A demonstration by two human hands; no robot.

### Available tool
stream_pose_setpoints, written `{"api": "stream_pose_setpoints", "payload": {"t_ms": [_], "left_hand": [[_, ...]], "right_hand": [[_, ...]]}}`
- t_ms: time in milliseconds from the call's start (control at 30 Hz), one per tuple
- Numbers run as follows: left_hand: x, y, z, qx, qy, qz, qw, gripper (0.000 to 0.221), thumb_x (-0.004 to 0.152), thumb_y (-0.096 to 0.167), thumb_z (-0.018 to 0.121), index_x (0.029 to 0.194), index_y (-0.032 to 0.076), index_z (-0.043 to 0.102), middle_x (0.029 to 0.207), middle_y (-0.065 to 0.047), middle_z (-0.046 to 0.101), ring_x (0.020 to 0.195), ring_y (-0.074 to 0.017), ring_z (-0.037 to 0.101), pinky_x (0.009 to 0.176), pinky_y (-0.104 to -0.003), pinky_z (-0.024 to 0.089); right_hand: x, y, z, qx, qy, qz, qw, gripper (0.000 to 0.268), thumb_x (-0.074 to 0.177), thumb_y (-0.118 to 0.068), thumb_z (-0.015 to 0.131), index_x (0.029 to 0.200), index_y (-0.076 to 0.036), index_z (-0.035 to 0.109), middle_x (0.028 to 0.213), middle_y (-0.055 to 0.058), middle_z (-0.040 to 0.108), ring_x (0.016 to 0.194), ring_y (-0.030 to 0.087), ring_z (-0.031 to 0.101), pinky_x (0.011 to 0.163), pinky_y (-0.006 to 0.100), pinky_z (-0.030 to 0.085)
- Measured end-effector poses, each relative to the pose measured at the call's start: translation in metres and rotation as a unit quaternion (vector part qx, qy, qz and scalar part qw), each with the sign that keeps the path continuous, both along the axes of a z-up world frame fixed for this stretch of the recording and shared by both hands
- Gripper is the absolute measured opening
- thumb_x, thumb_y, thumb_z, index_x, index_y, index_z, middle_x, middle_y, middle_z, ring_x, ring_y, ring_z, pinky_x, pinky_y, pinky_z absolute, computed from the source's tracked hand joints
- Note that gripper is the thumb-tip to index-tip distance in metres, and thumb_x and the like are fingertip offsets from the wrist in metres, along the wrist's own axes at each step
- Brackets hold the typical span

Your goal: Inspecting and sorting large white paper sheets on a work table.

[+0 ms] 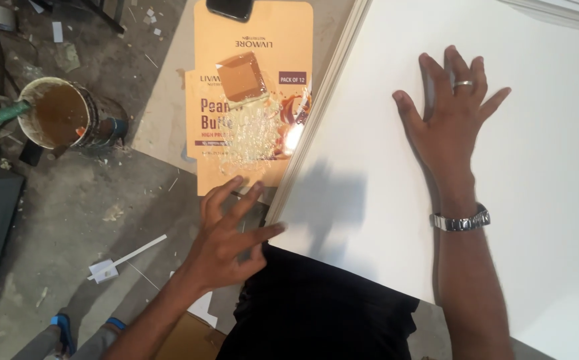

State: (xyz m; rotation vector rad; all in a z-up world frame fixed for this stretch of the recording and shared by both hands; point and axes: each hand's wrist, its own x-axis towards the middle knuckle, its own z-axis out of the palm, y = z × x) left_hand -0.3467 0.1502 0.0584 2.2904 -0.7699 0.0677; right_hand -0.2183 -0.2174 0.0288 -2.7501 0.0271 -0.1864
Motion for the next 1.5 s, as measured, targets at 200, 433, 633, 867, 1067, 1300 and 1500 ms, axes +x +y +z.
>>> {"api": "stream_pose_setpoints", "payload": {"t_ms": [200, 433, 633, 867, 1067, 1300, 1500], "left_hand": [[-0.050, 0.010, 0.000, -0.005, -0.054, -0.019, 0.998, 0.059, 0.070, 0.020, 0.080, 0.126, 0.036, 0.071, 0.152, -0.015, 0.046, 0.141, -0.0422, 0.039, 0.113, -0.057, 0.034], [-0.005, -0.108, 0.048, 0.055, -0.029, -0.172, 0.983, 0.083, 0.078, 0.025, 0.075, 0.154, 0.015, 0.045, 0.136, -0.024, 0.060, 0.129, -0.0436, 0.056, 0.109, -0.058, 0.044], [0.002, -0.119, 0.046, 0.201, -0.093, -0.202, 0.954, 0.089, 0.086, 0.016, 0.069, 0.166, 0.012, 0.032, 0.102, -0.016, 0.066, 0.098, -0.0340, 0.064, 0.092, -0.044, 0.052], [-0.002, -0.128, 0.037, 0.166, -0.007, -0.231, 0.959, 0.097, 0.072, 0.020, 0.069, 0.159, 0.000, 0.031, 0.090, -0.020, 0.066, 0.095, -0.0392, 0.067, 0.092, -0.051, 0.052], [-0.012, -0.131, 0.022, 0.141, -0.137, -0.144, 0.970, 0.068, 0.091, 0.018, 0.059, 0.155, 0.003, 0.041, 0.101, -0.018, 0.067, 0.102, -0.0362, 0.068, 0.099, -0.053, 0.051], [-0.002, -0.138, 0.060, -0.013, -0.204, -0.185, 0.961, 0.047, 0.107, 0.033, 0.045, 0.154, 0.027, 0.037, 0.137, -0.025, 0.060, 0.130, -0.0407, 0.059, 0.116, -0.062, 0.040], [-0.003, -0.152, -0.007, 0.018, -0.213, -0.184, 0.959, 0.052, 0.108, 0.024, 0.059, 0.156, 0.021, 0.039, 0.149, -0.025, 0.052, 0.136, -0.0419, 0.053, 0.116, -0.067, 0.036]], "right_hand": [[-0.005, 0.004, 0.007, 0.033, -0.096, -0.011, 0.995, 0.053, 0.099, -0.042, 0.081, 0.141, -0.014, 0.065, 0.145, 0.021, 0.046, 0.135, 0.045, 0.031, 0.112, 0.064, 0.027], [-0.008, -0.017, 0.000, 0.010, -0.123, -0.021, 0.992, 0.029, 0.102, -0.034, 0.082, 0.124, -0.016, 0.074, 0.136, 0.011, 0.060, 0.133, 0.035, 0.045, 0.115, 0.056, 0.031], [-0.069, -0.029, 0.058, -0.100, -0.057, 0.105, 0.988, 0.045, 0.084, -0.031, 0.081, 0.123, -0.011, 0.070, 0.144, 0.013, 0.057, 0.135, 0.038, 0.046, 0.114, 0.061, 0.023], [-0.125, -0.058, 0.049, 0.025, 0.130, 0.161, 0.978, 0.057, 0.086, -0.054, 0.071, 0.134, -0.023, 0.065, 0.146, -0.001, 0.060, 0.145, 0.022, 0.047, 0.128, 0.060, 0.016], [-0.186, -0.024, 0.067, -0.064, 0.199, 0.262, 0.942, 0.104, 0.075, -0.070, 0.068, 0.157, -0.016, 0.034, 0.166, 0.024, 0.009, 0.154, 0.047, -0.003, 0.115, 0.073, -0.004], [-0.134, -0.081, 0.033, -0.101, 0.159, 0.077, 0.979, 0.069, 0.089, -0.037, 0.058, 0.156, -0.028, 0.043, 0.173, 0.017, 0.003, 0.155, 0.044, -0.004, 0.115, 0.066, 0.002], [0.021, -0.190, -0.005, -0.056, 0.105, -0.010, 0.993, 0.046, 0.112, -0.043, 0.035, 0.148, -0.019, 0.050, 0.175, 0.016, 0.014, 0.158, 0.047, 0.005, 0.120, 0.066, 0.011]]}}
